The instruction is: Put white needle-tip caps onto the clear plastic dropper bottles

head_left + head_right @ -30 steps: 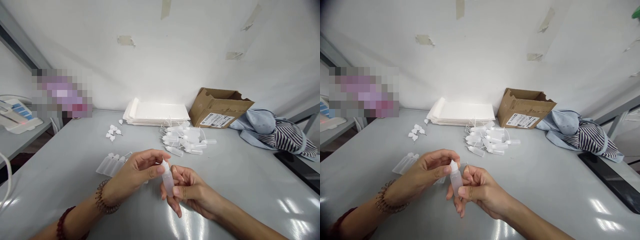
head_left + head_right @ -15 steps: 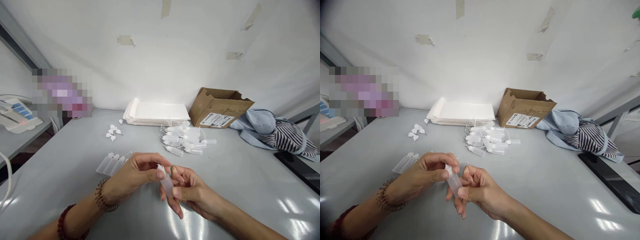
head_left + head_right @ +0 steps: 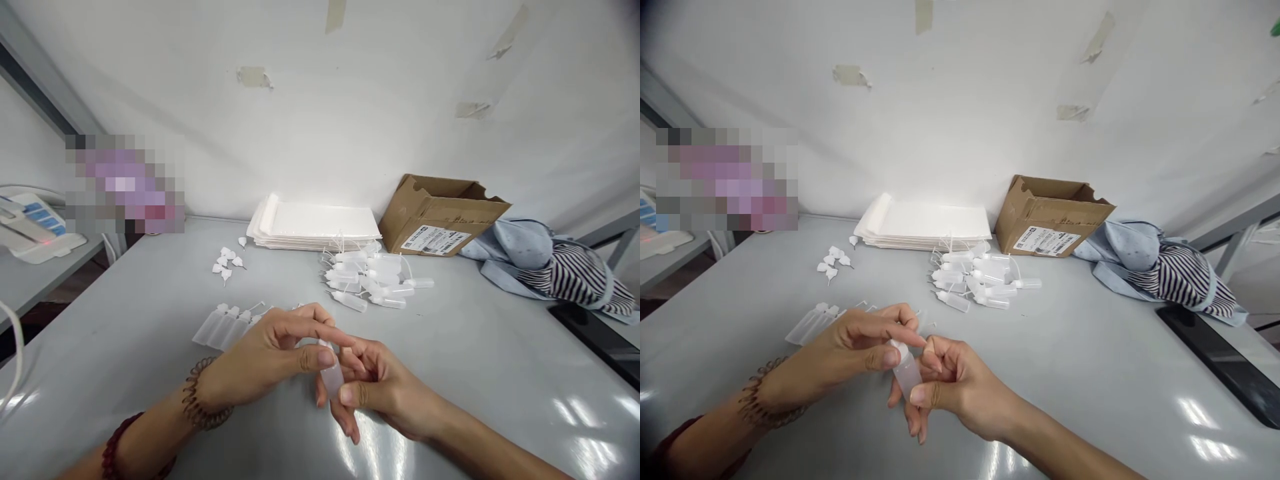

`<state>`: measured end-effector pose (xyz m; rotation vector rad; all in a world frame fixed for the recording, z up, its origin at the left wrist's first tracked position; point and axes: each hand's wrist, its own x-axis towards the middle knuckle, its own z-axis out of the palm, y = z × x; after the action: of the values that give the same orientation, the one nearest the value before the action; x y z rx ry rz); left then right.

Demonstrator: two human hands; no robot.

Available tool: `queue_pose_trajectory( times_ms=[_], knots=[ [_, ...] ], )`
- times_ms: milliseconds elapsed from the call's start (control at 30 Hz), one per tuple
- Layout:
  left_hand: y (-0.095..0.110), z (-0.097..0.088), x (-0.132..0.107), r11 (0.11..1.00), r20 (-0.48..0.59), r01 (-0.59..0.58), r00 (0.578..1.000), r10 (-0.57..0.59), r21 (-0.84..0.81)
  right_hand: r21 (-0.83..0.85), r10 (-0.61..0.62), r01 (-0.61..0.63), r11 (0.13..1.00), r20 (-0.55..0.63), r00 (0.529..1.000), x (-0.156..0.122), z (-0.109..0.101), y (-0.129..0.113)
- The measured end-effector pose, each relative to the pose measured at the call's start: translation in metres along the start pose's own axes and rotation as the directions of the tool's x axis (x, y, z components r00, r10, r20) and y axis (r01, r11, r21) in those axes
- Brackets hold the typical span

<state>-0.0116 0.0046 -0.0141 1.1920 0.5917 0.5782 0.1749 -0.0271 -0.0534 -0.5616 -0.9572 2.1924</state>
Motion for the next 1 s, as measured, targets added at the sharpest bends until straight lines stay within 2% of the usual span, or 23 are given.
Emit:
queue_pose_trajectory(
  times_ms=[200,400,567,633,733,800,900,1000],
  knots=[
    [0.005,-0.002,-0.001,0.998,-0.013,-0.052,0.999,0.051,-0.02,-0.012,0.001,-0.001,1.0,0.001,1.0,-0.001,-0.001,0.001],
    [0.003,0.0,0.0,0.995,-0.144,-0.039,0.988,0.052,0.092,-0.029,0.004,-0.006,1.0,-0.072,0.997,0.001,0.003,-0.008],
    [0.001,0.002,0.002,0.983,-0.241,-0.035,0.967,0.079,0.183,-0.148,0.051,-0.068,0.987,-0.118,0.992,0.001,0.006,-0.015],
    [0.0,0.003,0.003,0.983,-0.231,-0.022,0.971,0.064,0.182,-0.191,0.036,-0.07,0.979,-0.177,0.984,-0.001,0.007,-0.014],
    [-0.002,0.001,0.005,0.99,-0.224,0.011,0.974,0.021,0.139,-0.353,-0.03,-0.077,0.933,-0.289,0.957,-0.005,0.009,-0.009],
    [-0.003,-0.001,0.006,0.991,-0.248,0.048,0.969,-0.015,0.128,-0.422,-0.031,-0.096,0.901,-0.285,0.958,-0.007,0.01,-0.007],
    [-0.001,-0.004,0.006,0.99,-0.251,0.078,0.967,-0.046,0.118,-0.401,0.023,-0.118,0.908,-0.233,0.972,-0.007,0.01,-0.007],
    [0.002,-0.006,0.004,0.993,-0.208,0.059,0.977,-0.037,0.104,-0.496,-0.021,-0.098,0.863,-0.229,0.973,-0.007,0.01,-0.009]
  ],
)
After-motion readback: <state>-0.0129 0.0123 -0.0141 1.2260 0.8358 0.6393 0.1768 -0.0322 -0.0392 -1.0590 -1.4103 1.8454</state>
